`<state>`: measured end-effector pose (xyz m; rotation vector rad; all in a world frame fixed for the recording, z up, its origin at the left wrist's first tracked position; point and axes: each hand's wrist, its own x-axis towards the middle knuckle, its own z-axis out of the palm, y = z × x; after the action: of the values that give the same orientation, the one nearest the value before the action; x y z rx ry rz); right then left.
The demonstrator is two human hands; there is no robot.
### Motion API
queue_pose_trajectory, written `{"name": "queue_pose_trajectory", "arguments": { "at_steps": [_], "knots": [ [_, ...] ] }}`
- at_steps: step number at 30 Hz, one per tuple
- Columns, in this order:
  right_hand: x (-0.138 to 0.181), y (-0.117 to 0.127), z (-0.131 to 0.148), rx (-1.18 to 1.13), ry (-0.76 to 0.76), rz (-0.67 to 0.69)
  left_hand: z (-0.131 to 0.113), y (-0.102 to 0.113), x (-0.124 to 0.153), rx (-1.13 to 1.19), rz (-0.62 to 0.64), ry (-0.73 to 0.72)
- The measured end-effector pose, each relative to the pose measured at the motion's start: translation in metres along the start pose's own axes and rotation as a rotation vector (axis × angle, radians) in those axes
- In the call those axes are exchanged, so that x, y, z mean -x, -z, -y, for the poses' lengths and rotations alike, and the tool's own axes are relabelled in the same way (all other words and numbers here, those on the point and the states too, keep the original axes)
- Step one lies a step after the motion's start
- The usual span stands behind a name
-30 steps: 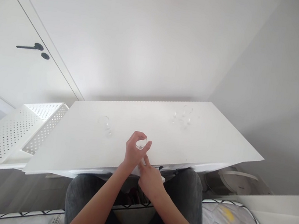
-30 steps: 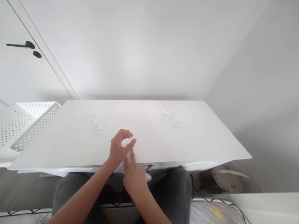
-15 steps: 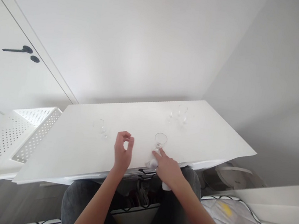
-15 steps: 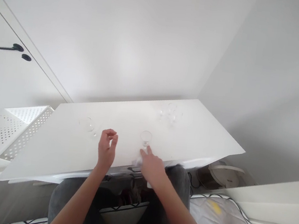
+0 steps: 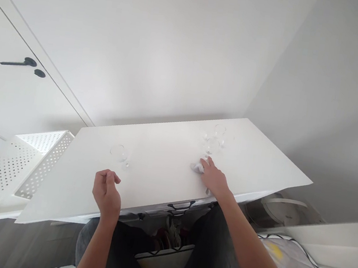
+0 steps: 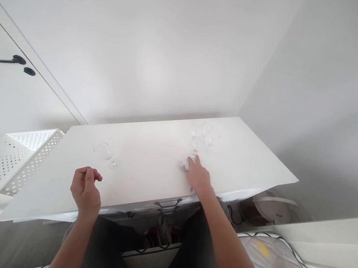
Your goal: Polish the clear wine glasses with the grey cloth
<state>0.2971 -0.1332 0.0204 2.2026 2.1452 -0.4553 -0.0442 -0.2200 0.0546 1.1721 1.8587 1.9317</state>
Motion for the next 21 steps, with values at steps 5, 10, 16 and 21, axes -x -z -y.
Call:
{"name": "queue_pose_trajectory", "arguments": {
  "at_steps": [5,10,16,21],
  "knots": [
    [-0.009,-0.001,0.004,0.044,-0.024,-0.063,0.013,0.006,-0.009,0.345,-0.141,0.251],
    [-0.015,-0.002,0.005,0.076,-0.034,-0.100,0.027,0.016,-0.021,0.536,-0.286,0.497],
    [-0.015,-0.006,0.006,0.093,-0.066,-0.135,0.042,0.015,-0.027,0.580,-0.248,0.876],
    [-0.017,-0.004,0.005,0.074,-0.052,-0.126,0.041,0.006,-0.027,0.560,-0.044,0.905]
  ]
}}
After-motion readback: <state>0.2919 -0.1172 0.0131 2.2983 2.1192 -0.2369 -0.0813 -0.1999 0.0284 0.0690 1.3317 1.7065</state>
